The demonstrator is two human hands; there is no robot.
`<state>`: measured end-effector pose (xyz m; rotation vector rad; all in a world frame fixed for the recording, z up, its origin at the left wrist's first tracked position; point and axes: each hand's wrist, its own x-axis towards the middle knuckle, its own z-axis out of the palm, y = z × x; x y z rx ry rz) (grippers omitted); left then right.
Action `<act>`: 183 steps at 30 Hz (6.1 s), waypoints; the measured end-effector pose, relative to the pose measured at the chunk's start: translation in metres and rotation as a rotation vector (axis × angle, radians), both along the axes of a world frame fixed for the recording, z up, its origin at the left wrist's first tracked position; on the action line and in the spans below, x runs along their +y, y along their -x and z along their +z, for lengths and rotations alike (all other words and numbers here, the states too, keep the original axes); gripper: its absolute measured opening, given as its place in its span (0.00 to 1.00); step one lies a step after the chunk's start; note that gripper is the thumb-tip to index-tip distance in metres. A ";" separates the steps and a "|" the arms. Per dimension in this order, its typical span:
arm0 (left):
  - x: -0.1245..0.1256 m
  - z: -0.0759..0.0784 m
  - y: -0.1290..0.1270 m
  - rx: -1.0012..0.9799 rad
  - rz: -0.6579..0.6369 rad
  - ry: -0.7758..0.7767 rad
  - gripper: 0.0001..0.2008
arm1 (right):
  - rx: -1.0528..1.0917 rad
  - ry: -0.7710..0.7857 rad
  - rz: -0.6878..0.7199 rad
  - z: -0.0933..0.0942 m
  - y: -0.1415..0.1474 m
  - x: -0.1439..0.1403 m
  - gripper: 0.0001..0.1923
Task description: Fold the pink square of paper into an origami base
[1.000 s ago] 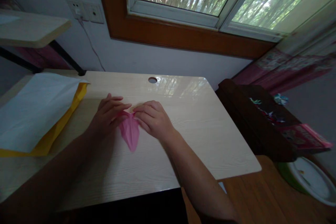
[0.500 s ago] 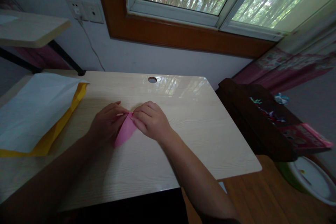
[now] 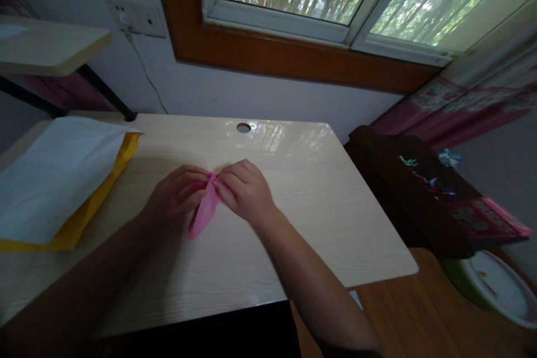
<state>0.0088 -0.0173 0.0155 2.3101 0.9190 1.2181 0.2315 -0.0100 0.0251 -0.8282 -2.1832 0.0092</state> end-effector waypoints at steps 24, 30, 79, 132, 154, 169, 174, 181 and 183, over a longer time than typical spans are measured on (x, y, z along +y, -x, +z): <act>0.003 -0.005 0.004 0.028 0.124 -0.116 0.08 | 0.086 0.071 -0.038 -0.008 -0.006 0.005 0.07; 0.006 -0.008 0.009 -0.024 0.126 -0.154 0.21 | 0.056 0.055 -0.051 -0.009 -0.010 0.008 0.08; 0.018 -0.041 0.022 0.691 0.073 -0.039 0.37 | -0.460 0.465 0.024 -0.033 -0.036 0.016 0.44; 0.020 -0.015 0.027 0.273 0.261 -0.222 0.08 | -0.094 -0.122 -0.187 -0.014 -0.058 0.025 0.05; 0.029 -0.011 0.040 -0.166 0.417 0.266 0.08 | 0.430 0.265 -0.257 -0.014 -0.064 0.029 0.07; 0.052 -0.030 0.054 -0.598 0.474 0.524 0.17 | 0.554 0.415 -0.175 -0.016 -0.068 0.034 0.08; 0.044 -0.030 0.046 -0.435 0.441 0.552 0.22 | 0.567 0.410 -0.173 -0.014 -0.064 0.033 0.08; 0.040 -0.033 0.039 -0.449 0.226 0.657 0.31 | 0.527 0.368 -0.176 -0.011 -0.059 0.030 0.08; 0.041 -0.035 0.038 -0.528 0.155 0.734 0.31 | 0.510 0.350 -0.175 -0.011 -0.058 0.030 0.08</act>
